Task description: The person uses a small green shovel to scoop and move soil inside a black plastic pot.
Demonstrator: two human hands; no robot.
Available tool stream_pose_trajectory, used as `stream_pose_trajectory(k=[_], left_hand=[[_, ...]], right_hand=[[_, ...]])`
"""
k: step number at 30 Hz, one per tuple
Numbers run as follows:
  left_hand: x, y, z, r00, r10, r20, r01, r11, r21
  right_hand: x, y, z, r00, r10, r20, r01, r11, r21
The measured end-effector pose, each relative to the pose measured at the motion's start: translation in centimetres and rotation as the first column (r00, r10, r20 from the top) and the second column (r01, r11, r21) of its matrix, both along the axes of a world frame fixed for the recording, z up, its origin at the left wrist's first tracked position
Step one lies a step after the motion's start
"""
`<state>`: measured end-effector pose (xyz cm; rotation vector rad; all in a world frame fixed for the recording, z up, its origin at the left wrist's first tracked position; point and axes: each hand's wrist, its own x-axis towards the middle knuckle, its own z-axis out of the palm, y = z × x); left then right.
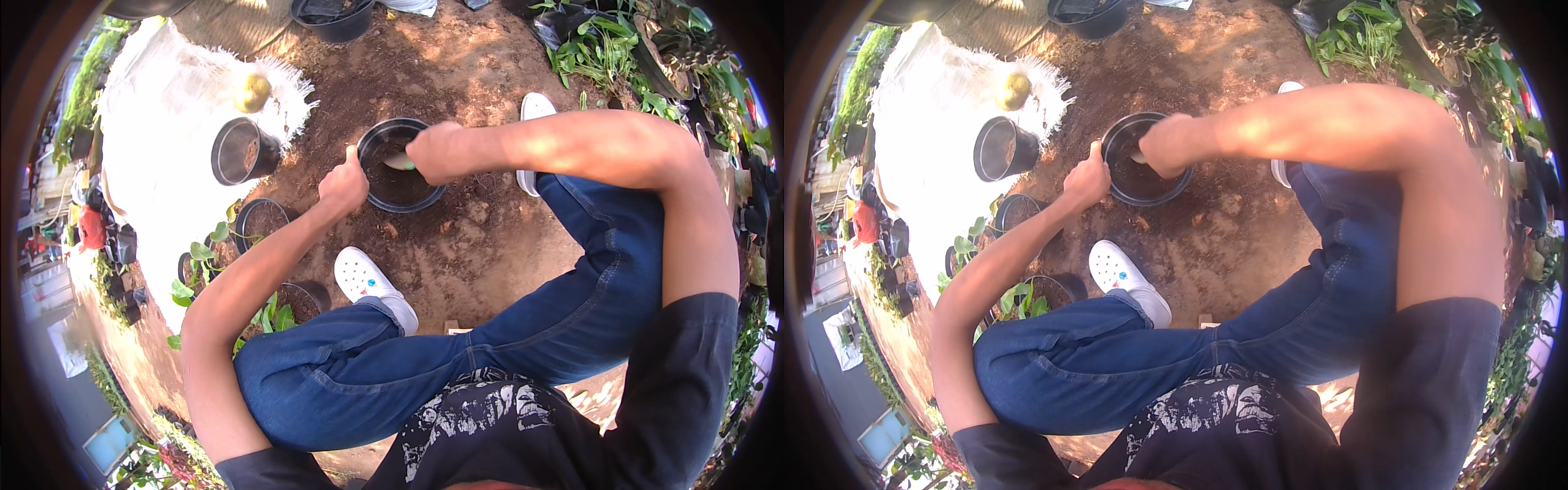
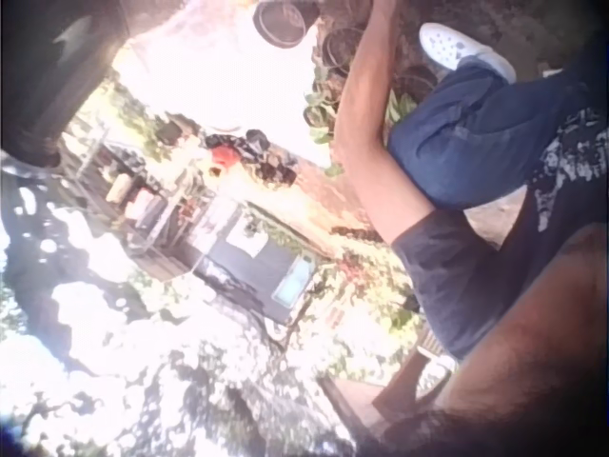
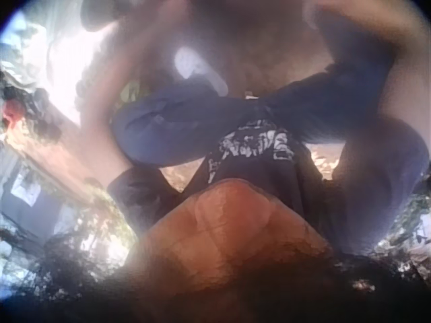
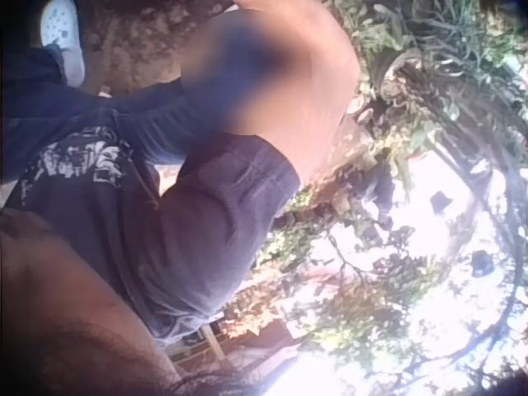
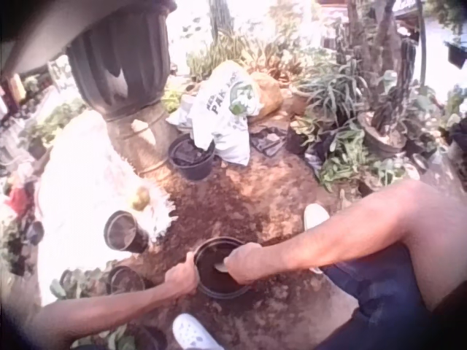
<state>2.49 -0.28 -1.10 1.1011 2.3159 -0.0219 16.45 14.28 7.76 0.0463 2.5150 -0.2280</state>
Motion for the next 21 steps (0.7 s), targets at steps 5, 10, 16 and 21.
stream_pose_trajectory(k=[5,10,16,21], left_hand=[[-0.3,-0.3,-0.6,1.000,0.004,0.007,-0.004,1.000,0.005],[0.0,0.2,-0.2,1.000,0.001,0.009,-0.001,1.000,0.000],[-0.2,-0.7,-0.3,1.000,0.020,-0.015,-0.020,1.000,-0.014],[-0.3,-0.3,-0.5,0.999,0.033,0.024,-0.032,0.999,-0.019]], right_hand=[[-2.2,-0.1,0.6,0.779,-0.246,0.577,0.369,0.924,-0.104],[-0.7,0.7,0.2,0.927,-0.239,0.290,0.264,0.963,-0.052],[-2.3,0.1,-1.0,0.710,-0.310,0.632,0.567,0.785,-0.251],[-1.2,0.5,2.7,0.807,-0.369,0.461,0.474,0.871,-0.133]])
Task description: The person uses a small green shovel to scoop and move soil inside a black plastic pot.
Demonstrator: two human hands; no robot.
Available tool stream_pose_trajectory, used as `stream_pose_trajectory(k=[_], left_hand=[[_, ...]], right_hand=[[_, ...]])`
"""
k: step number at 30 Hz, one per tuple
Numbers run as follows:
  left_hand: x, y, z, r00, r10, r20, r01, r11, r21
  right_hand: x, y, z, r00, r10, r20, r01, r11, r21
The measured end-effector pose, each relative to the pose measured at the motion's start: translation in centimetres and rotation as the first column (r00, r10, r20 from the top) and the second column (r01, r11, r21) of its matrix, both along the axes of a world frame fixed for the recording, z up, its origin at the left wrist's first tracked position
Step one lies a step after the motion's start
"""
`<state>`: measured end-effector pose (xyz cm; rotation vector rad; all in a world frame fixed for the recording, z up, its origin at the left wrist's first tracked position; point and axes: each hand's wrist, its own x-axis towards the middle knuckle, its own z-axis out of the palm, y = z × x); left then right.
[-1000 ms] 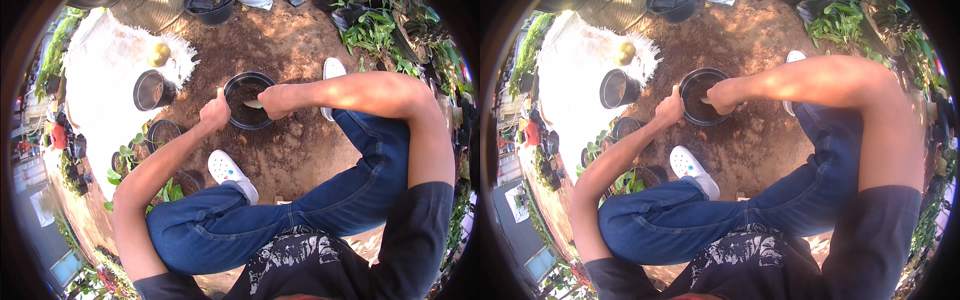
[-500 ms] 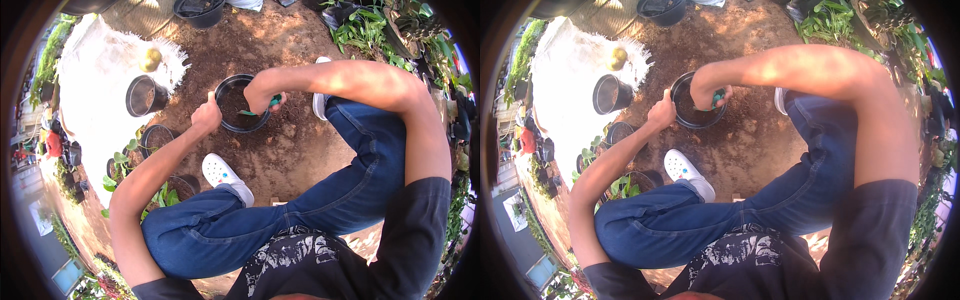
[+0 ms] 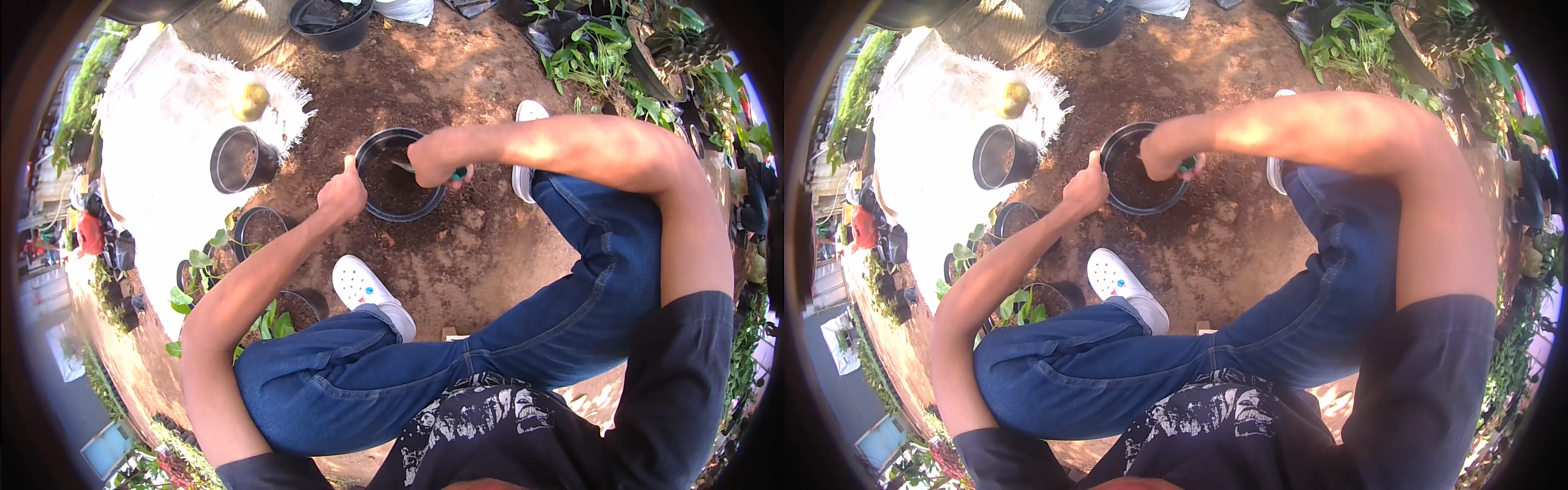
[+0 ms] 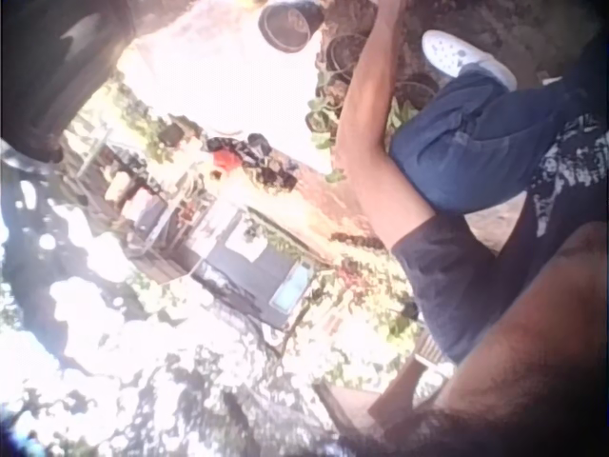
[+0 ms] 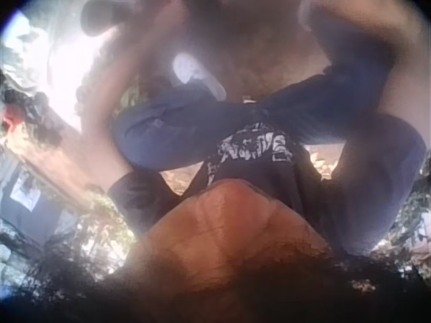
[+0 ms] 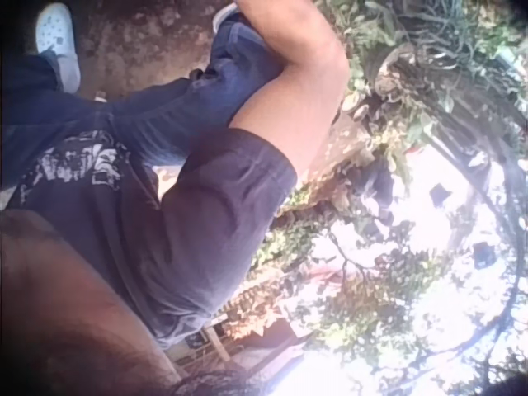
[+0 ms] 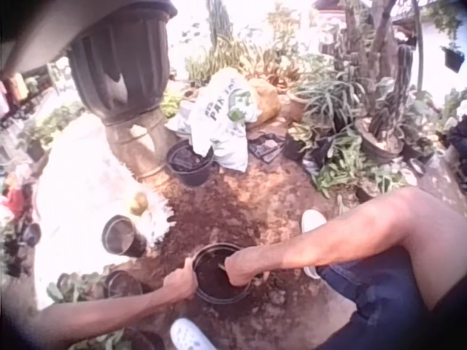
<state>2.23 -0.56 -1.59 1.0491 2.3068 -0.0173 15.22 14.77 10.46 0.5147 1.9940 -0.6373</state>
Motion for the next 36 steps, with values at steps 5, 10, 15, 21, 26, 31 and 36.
stream_pose_trajectory(k=[5,10,15,21,26,31,36], left_hand=[[-0.2,0.3,-0.3,1.000,0.008,0.019,-0.008,1.000,-0.023],[0.4,1.1,0.1,0.999,-0.016,0.032,0.016,1.000,0.003],[-0.1,0.1,0.2,1.000,0.023,0.012,-0.022,0.999,-0.047],[-0.5,0.5,-0.5,0.993,0.028,0.113,-0.028,1.000,0.001],[-0.6,0.5,-0.3,0.992,0.016,0.127,-0.017,1.000,0.009],[0.0,0.9,0.8,0.986,0.041,0.164,-0.038,0.999,-0.025],[-0.6,-0.4,-0.7,0.999,-0.014,0.043,0.013,0.999,0.041]], right_hand=[[0.8,-1.0,-3.4,0.987,-0.097,0.128,0.123,0.969,-0.215],[0.0,1.8,-0.9,0.986,-0.144,0.086,0.159,0.962,-0.220],[1.3,0.1,-1.9,0.998,-0.019,0.064,0.027,0.991,-0.128],[0.0,2.3,-1.1,0.999,-0.019,-0.038,0.015,0.995,-0.097],[1.9,0.6,-4.6,0.962,0.272,0.028,-0.270,0.962,-0.040],[-0.3,1.3,-0.7,0.992,-0.026,0.125,0.045,0.988,-0.150],[0.1,2.3,-3.2,0.988,0.090,0.125,-0.081,0.994,-0.074]])
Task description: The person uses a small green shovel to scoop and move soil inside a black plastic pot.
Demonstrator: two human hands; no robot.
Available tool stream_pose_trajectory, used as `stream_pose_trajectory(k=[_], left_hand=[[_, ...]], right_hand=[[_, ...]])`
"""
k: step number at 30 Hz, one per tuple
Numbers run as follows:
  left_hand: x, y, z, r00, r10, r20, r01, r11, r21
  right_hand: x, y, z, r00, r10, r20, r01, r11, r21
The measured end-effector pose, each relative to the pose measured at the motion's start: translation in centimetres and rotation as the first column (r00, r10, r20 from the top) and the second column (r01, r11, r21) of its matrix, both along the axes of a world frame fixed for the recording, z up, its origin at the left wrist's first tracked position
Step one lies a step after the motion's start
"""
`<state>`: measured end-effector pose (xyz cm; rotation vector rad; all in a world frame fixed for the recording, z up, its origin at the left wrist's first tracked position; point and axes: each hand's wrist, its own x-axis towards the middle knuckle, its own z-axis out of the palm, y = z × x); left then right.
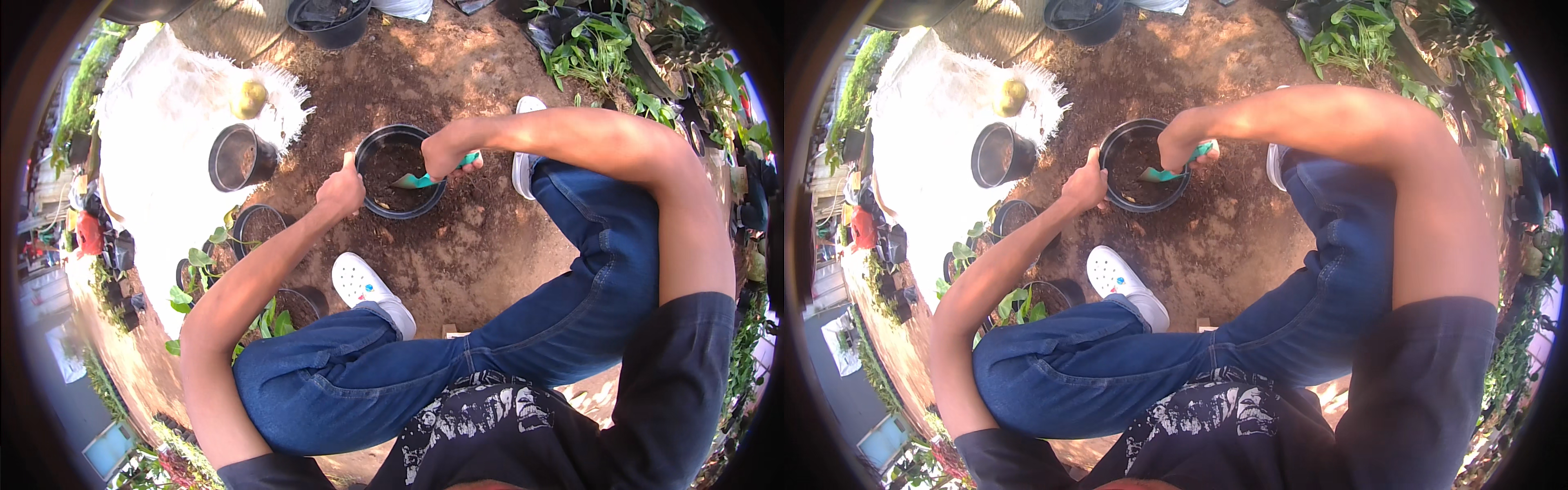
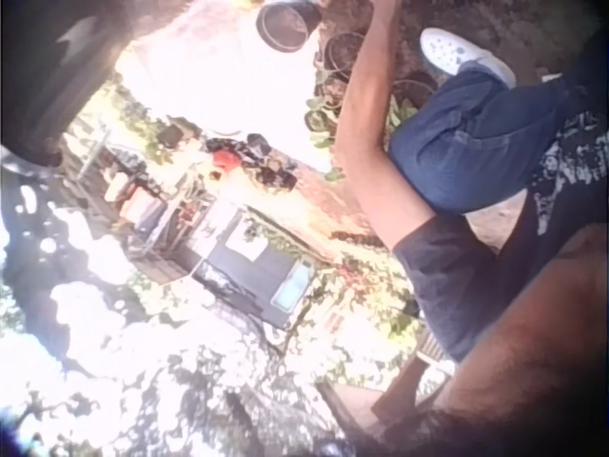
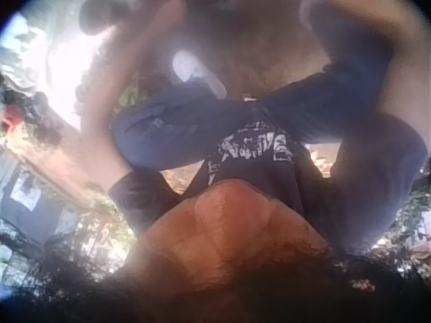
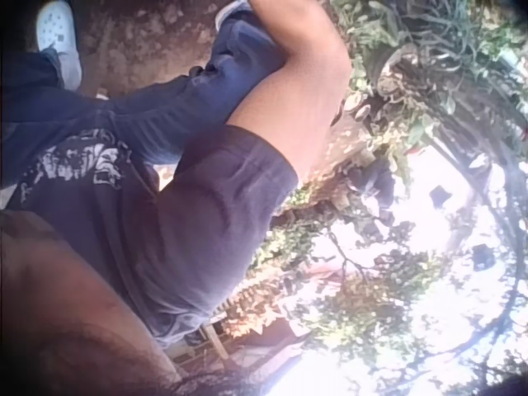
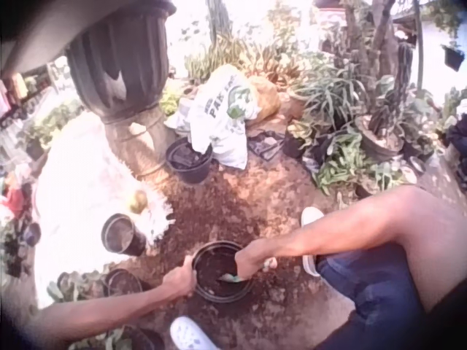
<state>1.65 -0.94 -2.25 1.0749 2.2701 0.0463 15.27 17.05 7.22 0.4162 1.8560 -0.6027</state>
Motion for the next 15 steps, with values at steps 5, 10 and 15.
stream_pose_trajectory(k=[5,10,15], left_hand=[[0.3,0.8,1.3,0.990,0.054,0.126,-0.046,0.996,-0.071],[0.2,0.2,1.2,0.997,0.054,0.063,-0.048,0.995,-0.082],[0.6,1.8,0.6,0.998,-0.007,0.067,0.011,0.998,-0.060]], right_hand=[[-1.3,0.7,1.4,0.990,-0.068,-0.127,0.080,0.992,0.095],[-0.6,-0.9,0.8,0.999,-0.037,0.014,0.038,0.997,-0.067],[0.0,0.8,0.5,0.988,0.130,-0.077,-0.115,0.978,0.176]])
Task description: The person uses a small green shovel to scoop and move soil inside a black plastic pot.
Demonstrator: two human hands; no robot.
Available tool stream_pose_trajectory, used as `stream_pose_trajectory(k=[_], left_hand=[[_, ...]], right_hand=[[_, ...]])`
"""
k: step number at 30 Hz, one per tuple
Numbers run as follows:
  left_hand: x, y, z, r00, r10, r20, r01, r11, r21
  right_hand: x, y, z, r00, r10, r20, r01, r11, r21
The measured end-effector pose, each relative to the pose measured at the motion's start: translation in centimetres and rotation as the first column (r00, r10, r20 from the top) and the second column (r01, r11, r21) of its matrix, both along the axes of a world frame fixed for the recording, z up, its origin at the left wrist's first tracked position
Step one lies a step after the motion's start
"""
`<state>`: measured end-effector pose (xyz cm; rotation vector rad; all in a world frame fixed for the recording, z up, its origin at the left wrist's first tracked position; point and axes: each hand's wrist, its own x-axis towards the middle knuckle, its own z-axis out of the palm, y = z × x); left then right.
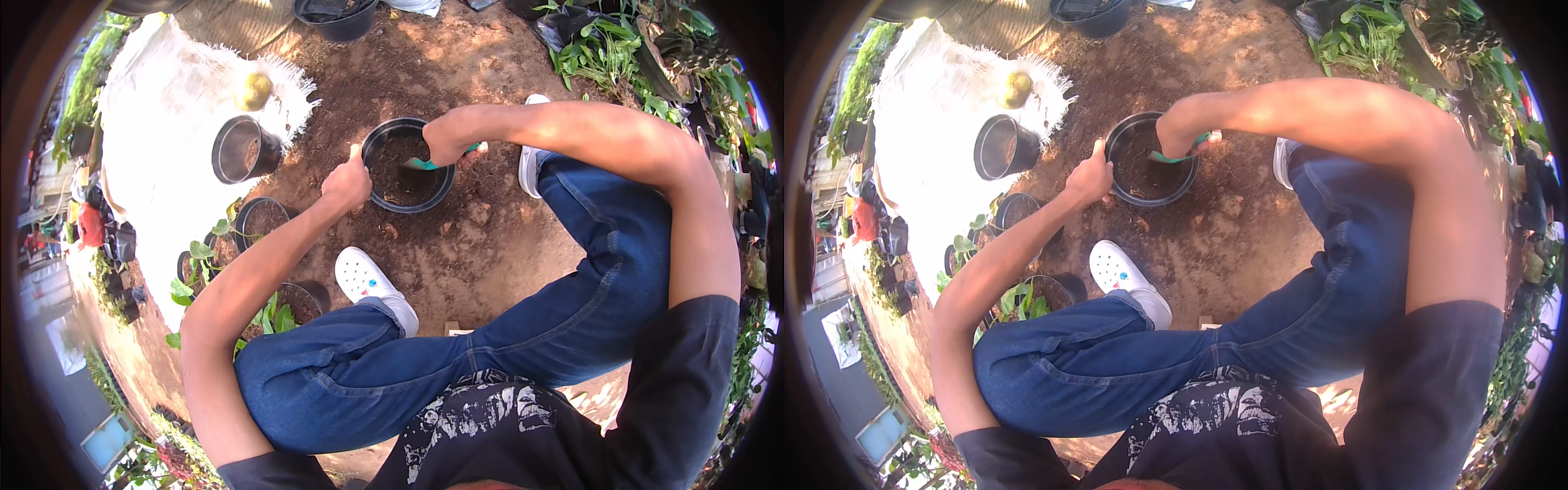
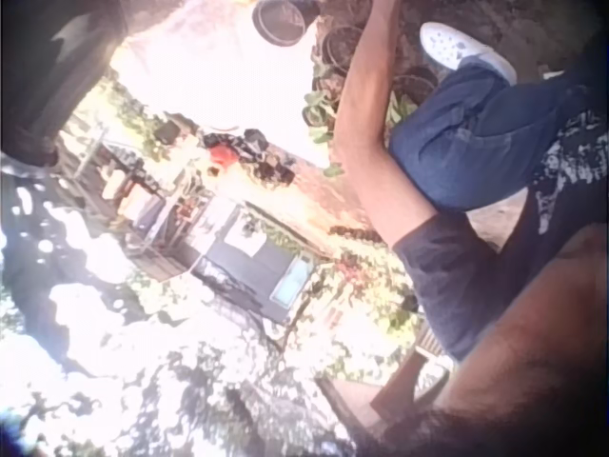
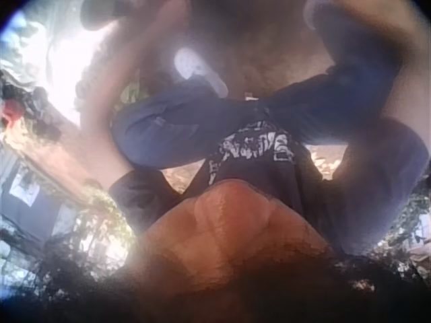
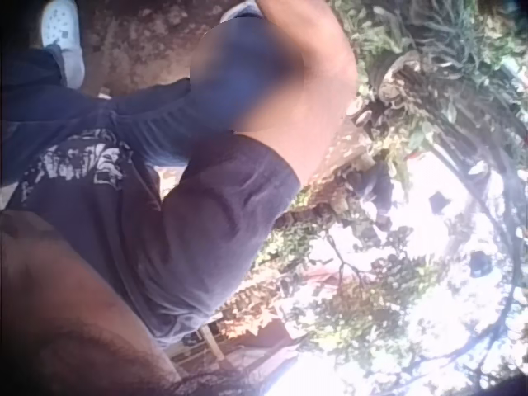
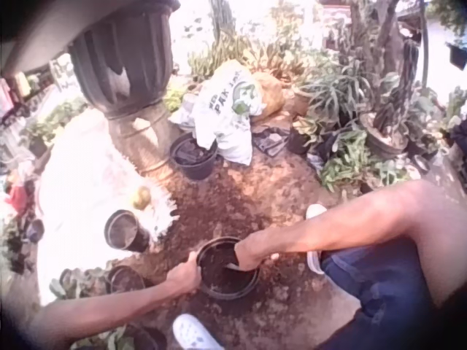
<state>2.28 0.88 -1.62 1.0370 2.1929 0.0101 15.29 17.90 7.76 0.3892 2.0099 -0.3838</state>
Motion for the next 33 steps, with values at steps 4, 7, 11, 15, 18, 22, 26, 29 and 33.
stream_pose_trajectory(k=[4,7,11,15,18,22,26,29,33], left_hand=[[-1.1,-1.6,-1.0,0.999,0.004,-0.044,-0.004,1.000,-0.002],[-0.6,-1.0,-0.5,1.000,0.015,-0.018,-0.015,1.000,-0.003],[-0.9,-1.3,-0.7,0.999,0.009,-0.043,-0.010,1.000,-0.015],[-0.6,-0.9,-0.6,0.999,-0.006,-0.047,0.006,1.000,0.002],[-0.4,-1.1,-0.2,0.999,0.027,-0.019,-0.027,1.000,-0.012],[-0.5,-1.4,-0.7,0.998,0.065,-0.019,-0.065,0.998,0.024],[-0.6,-1.4,-0.4,0.999,0.034,-0.019,-0.033,0.999,0.006],[-0.6,-1.1,-1.0,0.997,-0.009,-0.082,0.011,1.000,0.023],[-1.0,-1.3,-1.1,0.998,-0.018,-0.056,0.019,1.000,0.018]], right_hand=[[-0.4,-1.9,1.5,0.904,0.186,-0.384,-0.166,0.982,0.086],[1.5,-2.7,0.2,0.847,0.339,-0.410,-0.282,0.940,0.194],[-0.3,-3.3,0.7,0.970,0.224,-0.096,-0.221,0.975,0.036],[-0.8,-2.6,3.6,0.968,0.203,-0.147,-0.206,0.979,0.000],[1.5,-3.5,1.2,0.922,0.288,-0.260,-0.281,0.958,0.063],[-0.5,-3.5,2.4,0.945,0.319,-0.077,-0.320,0.948,-0.002],[-0.1,-3.7,2.3,0.954,0.259,-0.152,-0.264,0.964,-0.016],[0.7,-3.0,-2.1,0.974,0.216,-0.068,-0.219,0.975,-0.040],[-0.3,-3.3,2.3,0.972,0.196,-0.130,-0.202,0.979,-0.036]])
